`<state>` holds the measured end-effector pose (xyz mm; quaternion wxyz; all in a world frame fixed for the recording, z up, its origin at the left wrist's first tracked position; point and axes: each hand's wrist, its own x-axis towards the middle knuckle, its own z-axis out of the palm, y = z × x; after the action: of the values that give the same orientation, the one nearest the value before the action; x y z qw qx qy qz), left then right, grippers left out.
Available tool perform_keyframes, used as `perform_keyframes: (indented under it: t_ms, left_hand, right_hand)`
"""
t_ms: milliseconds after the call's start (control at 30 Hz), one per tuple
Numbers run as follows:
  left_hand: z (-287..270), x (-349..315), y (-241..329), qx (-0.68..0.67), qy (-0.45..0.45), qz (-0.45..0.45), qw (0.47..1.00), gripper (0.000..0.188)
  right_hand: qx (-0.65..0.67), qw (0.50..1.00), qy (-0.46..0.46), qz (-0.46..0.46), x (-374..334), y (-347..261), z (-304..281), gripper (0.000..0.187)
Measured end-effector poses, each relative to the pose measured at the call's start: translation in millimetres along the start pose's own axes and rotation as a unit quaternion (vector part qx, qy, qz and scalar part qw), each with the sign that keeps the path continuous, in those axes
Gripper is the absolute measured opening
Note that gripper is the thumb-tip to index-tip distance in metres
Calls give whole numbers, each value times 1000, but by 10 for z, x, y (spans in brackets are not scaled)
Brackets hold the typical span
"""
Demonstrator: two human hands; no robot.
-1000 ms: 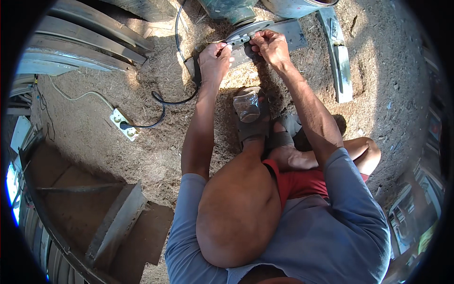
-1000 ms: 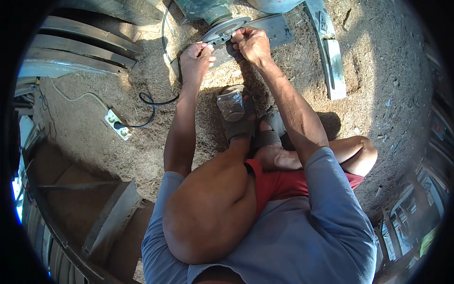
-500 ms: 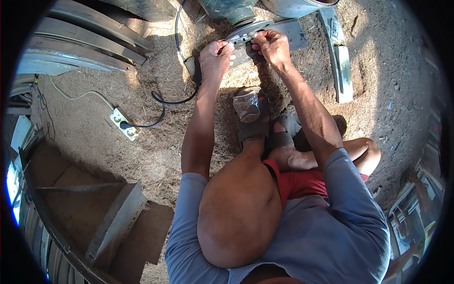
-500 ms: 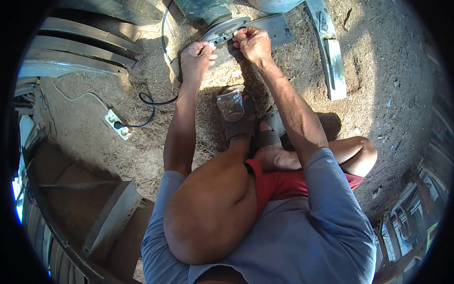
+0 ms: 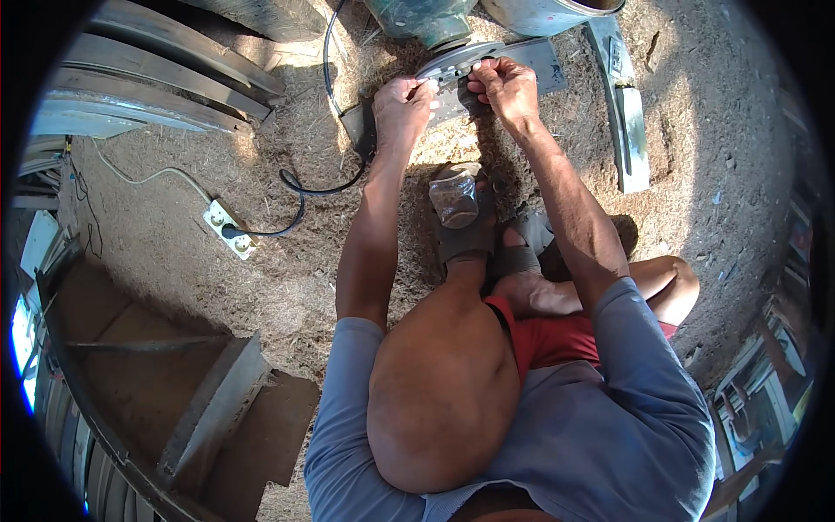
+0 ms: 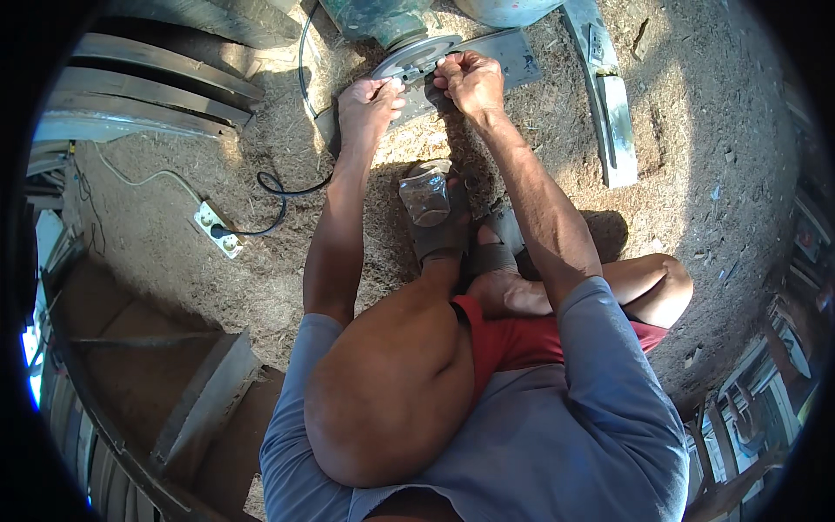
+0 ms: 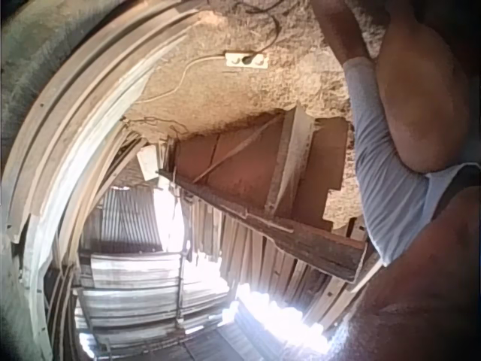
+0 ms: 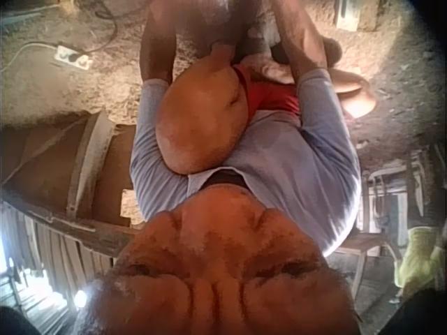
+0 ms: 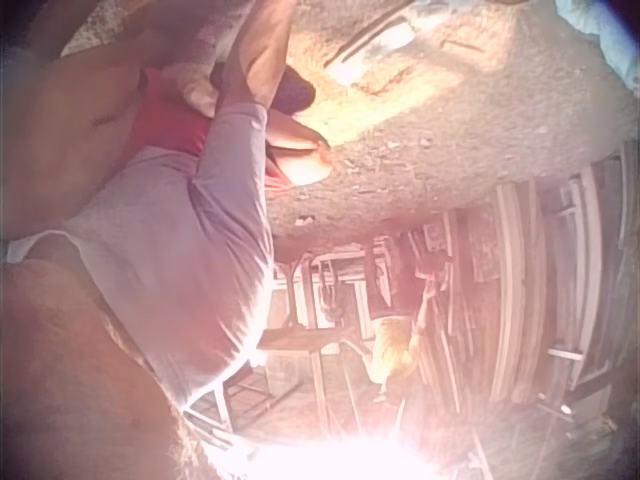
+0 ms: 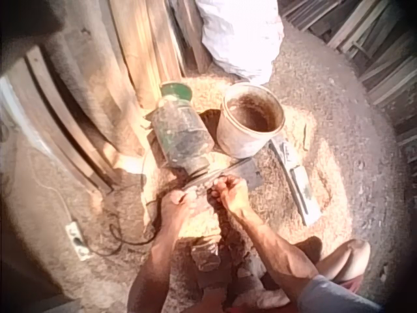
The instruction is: The person sharpens a small metal blade by holding it against a rotating grinding wheel and periodically dipping it into a bucket of water.
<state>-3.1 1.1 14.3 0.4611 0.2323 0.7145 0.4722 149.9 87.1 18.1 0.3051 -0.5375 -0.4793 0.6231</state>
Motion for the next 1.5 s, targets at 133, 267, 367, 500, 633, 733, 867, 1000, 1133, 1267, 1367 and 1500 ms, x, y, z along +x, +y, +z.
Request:
perform_keyframes:
  t_ms: [133,267,367,500,633,733,867,1000,1133,1267,1367,1500]
  left_hand:
    - [11,59,-66,1,-14,-4,1000,18]
    - [10,68,-41,56,-16,-2,998,18]
    - [1,127,-168,62,16,37,997,18]
    - [26,112,-209,34,33,31,998,16]
    - [16,112,-230,14,35,31,999,15]
    - [42,107,-197,31,16,28,999,15]
    - [-26,161,-295,31,41,62,997,14]
    - [-5,117,-277,15,39,56,998,14]
    - [-48,100,-260,14,38,66,997,15]
    - [-26,52,-209,-28,30,50,998,15]
    - [-63,51,-225,-32,26,56,998,15]
    - [-113,58,-255,-24,24,73,997,14]
  right_hand:
    - [6,1000,2,1,-2,-4,-13,14]
    - [24,1000,6,9,9,14,-6,13]
    - [21,1000,11,10,19,17,13,13]
    - [6,1000,18,11,4,14,14,13]
    - [-4,1000,24,11,-8,7,45,13]
    - [-12,999,29,8,5,25,18,14]
    - [-13,1000,23,6,3,11,75,13]
    - [-23,1000,16,-7,5,30,51,13]
    - [-37,999,14,-7,-2,15,79,14]
    - [-58,998,18,0,7,27,81,15]
    - [-80,997,12,-13,-13,26,98,15]
    - [-87,996,-2,-23,-27,18,120,14]
